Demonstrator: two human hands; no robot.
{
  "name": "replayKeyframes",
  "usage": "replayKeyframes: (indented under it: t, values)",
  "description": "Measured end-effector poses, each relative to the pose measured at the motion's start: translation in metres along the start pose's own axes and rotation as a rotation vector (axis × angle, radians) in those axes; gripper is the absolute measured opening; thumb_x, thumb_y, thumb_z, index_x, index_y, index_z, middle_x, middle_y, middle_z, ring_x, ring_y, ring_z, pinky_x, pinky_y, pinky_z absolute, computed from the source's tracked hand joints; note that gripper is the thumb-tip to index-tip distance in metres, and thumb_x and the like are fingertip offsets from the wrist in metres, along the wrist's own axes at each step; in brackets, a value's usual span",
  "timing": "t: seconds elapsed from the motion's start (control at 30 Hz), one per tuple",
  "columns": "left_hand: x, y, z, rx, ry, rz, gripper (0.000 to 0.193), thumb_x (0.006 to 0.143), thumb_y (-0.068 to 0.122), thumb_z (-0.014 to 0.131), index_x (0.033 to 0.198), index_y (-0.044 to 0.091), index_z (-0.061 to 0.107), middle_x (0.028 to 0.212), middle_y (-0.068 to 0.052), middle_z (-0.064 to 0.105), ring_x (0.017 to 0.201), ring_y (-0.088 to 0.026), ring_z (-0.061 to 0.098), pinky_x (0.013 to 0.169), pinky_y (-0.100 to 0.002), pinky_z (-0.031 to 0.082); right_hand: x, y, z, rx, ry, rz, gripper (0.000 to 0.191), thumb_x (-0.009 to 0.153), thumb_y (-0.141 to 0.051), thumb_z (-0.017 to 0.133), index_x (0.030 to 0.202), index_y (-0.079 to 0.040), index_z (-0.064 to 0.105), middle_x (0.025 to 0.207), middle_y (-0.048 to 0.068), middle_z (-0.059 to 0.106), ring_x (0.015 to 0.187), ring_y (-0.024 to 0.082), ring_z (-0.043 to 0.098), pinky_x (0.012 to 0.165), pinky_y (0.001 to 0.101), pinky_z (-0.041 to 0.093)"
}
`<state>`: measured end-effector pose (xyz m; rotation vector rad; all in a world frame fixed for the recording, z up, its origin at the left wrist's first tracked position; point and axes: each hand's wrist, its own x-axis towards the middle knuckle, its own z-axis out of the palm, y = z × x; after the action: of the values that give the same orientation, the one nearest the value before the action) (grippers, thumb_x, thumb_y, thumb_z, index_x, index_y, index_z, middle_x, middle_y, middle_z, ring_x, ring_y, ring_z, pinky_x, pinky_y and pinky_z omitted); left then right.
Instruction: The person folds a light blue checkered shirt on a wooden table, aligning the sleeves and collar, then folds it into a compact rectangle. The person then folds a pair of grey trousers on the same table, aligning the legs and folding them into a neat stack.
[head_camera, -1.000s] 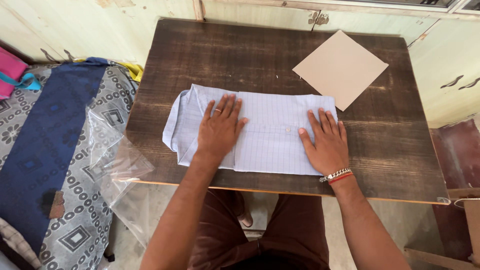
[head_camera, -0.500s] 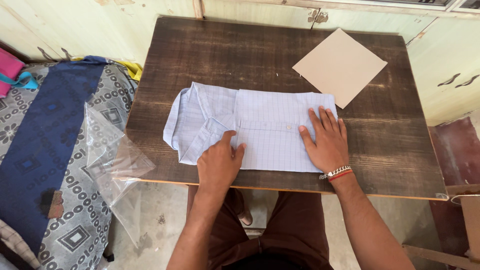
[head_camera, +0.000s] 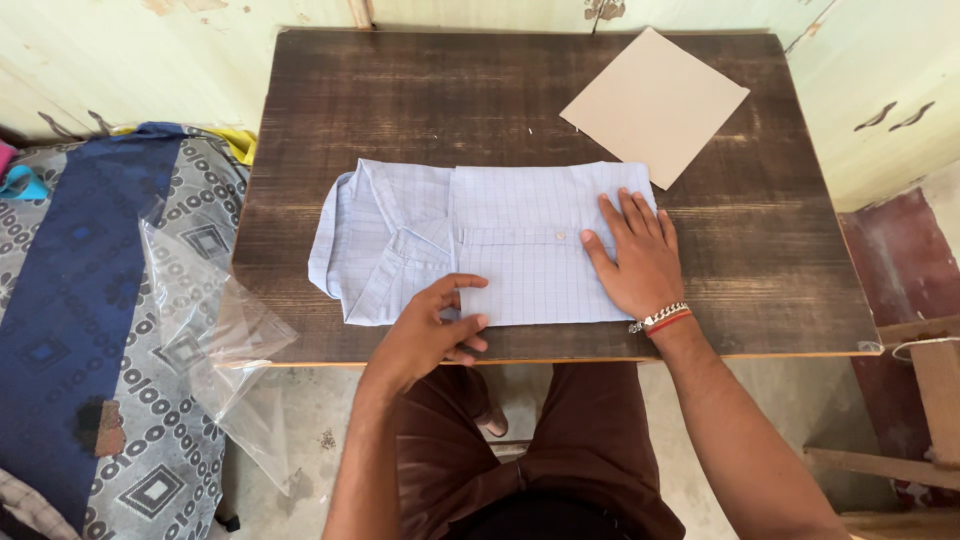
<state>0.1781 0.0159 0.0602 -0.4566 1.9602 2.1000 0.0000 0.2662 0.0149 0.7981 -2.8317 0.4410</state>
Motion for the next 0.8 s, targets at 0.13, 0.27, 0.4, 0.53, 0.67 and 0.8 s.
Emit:
replayKeyframes:
  t: [0.13, 0.27, 0.4, 0.53, 0.67, 0.8]
  values:
    - [-0.011, -0.004, 0.003, 0.170, 0.044, 0.040, 0.054, 0.086, 0.012, 0.072, 0.139, 0.014, 0.059, 0.127, -0.010, 0.061, 0.086, -0.016, 0.074, 0.069, -0.030, 0.063, 0.000, 0.000, 0.000, -0.001, -0.001, -0.003, 0.064, 0.105, -0.052, 0.042, 0.152, -0.009, 0.049, 0.162, 0.018, 0.038, 0.153, 0.031, 0.028, 0.124, 0.0502, 0.013]
    - [-0.019, -0.006, 0.008, 0.506, 0.373, 0.057, 0.056, 0.083, 0.026, 0.077, 0.135, 0.013, 0.058, 0.115, -0.009, 0.067, 0.082, -0.024, 0.074, 0.072, -0.038, 0.060, -0.001, -0.001, 0.000, 0.006, -0.003, 0.005, 0.064, 0.104, -0.052, 0.042, 0.152, -0.009, 0.049, 0.162, 0.017, 0.038, 0.153, 0.031, 0.028, 0.124, 0.0498, 0.014]
    - [-0.017, -0.006, 0.013, 0.616, 0.498, 0.042, 0.048, 0.090, 0.040, 0.071, 0.130, 0.014, 0.062, 0.096, -0.007, 0.076, 0.085, -0.027, 0.074, 0.078, -0.042, 0.057, -0.001, -0.003, 0.000, 0.020, 0.005, 0.012, 0.064, 0.104, -0.052, 0.043, 0.152, -0.010, 0.049, 0.162, 0.017, 0.039, 0.153, 0.030, 0.028, 0.124, 0.0498, 0.014]
    - [-0.011, 0.000, 0.018, 0.625, 0.487, 0.087, 0.047, 0.088, 0.038, 0.075, 0.129, 0.016, 0.063, 0.095, -0.007, 0.078, 0.082, -0.024, 0.073, 0.073, -0.041, 0.055, 0.000, -0.004, 0.000, 0.001, 0.008, 0.005, 0.063, 0.104, -0.051, 0.044, 0.152, -0.010, 0.050, 0.162, 0.018, 0.039, 0.152, 0.031, 0.029, 0.123, 0.0500, 0.014]
    - [-0.010, 0.007, 0.020, 0.269, 0.328, -0.028, 0.044, 0.089, 0.021, 0.070, 0.132, 0.018, 0.062, 0.108, -0.006, 0.068, 0.064, -0.021, 0.073, 0.057, -0.033, 0.056, -0.001, -0.003, 0.000, -0.002, 0.009, 0.005, 0.063, 0.104, -0.051, 0.044, 0.152, -0.010, 0.050, 0.162, 0.017, 0.039, 0.153, 0.030, 0.029, 0.124, 0.0498, 0.014]
    - [-0.011, 0.006, 0.019, -0.056, 0.264, 0.010, 0.036, 0.092, 0.013, 0.067, 0.128, 0.013, 0.062, 0.113, -0.007, 0.056, 0.069, -0.016, 0.071, 0.052, -0.029, 0.058, -0.002, 0.000, 0.002, 0.001, 0.008, 0.005, 0.063, 0.104, -0.051, 0.044, 0.151, -0.010, 0.051, 0.162, 0.017, 0.040, 0.152, 0.031, 0.030, 0.124, 0.0503, 0.014]
